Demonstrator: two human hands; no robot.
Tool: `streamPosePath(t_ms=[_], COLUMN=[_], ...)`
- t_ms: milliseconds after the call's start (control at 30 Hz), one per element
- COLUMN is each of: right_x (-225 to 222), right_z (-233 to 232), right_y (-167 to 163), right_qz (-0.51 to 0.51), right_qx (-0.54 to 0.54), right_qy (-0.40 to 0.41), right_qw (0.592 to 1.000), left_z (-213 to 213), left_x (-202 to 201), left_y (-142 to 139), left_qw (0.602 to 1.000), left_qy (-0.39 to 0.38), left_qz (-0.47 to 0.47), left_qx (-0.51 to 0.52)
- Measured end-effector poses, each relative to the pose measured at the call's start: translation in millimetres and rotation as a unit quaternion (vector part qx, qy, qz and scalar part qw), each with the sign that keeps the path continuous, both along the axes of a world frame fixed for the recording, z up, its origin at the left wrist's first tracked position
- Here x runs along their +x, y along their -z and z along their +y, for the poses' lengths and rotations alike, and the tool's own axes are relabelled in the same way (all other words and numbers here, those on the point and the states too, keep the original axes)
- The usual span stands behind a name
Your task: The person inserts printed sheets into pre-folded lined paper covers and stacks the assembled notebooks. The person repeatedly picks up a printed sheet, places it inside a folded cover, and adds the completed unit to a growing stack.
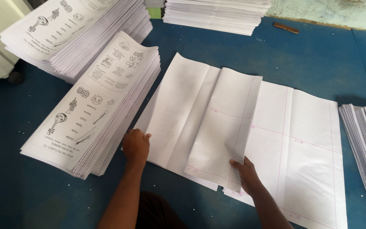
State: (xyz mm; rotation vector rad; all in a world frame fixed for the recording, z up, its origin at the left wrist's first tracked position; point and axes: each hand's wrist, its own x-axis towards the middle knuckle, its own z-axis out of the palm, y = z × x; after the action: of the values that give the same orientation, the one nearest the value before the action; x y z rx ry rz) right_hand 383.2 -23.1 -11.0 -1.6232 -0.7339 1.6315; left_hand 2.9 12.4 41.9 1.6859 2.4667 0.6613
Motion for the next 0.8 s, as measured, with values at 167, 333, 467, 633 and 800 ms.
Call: streamPosePath(t_ms=[167, 333, 467, 633, 800], right_x=[-32, -88, -109, -151, -181], right_z=[-31, -14, -16, 1, 18], right_y=[7, 96, 104, 122, 140], right_qz=[0.003, -0.029, -0.030, -0.036, -0.086], right_qx=[0.020, 0.011, 0.031, 0.051, 0.030], right_qy=[0.008, 0.011, -0.021, -0.028, -0.033], right_qw=[1.000, 0.999, 0.999, 0.998, 0.995], left_z=[-27, -15, -16, -7, 6], left_x=[-19, -40, -33, -44, -50], left_y=[19, 83, 81, 102, 142], left_qw=[0.945, 0.839, 0.791, 0.738, 0.711], left_qy=[-0.011, 0.038, 0.074, 0.131, 0.196], left_qz=[-0.321, -0.541, -0.607, -0.660, -0.664], left_qx=[0.063, 0.038, -0.005, -0.048, -0.119])
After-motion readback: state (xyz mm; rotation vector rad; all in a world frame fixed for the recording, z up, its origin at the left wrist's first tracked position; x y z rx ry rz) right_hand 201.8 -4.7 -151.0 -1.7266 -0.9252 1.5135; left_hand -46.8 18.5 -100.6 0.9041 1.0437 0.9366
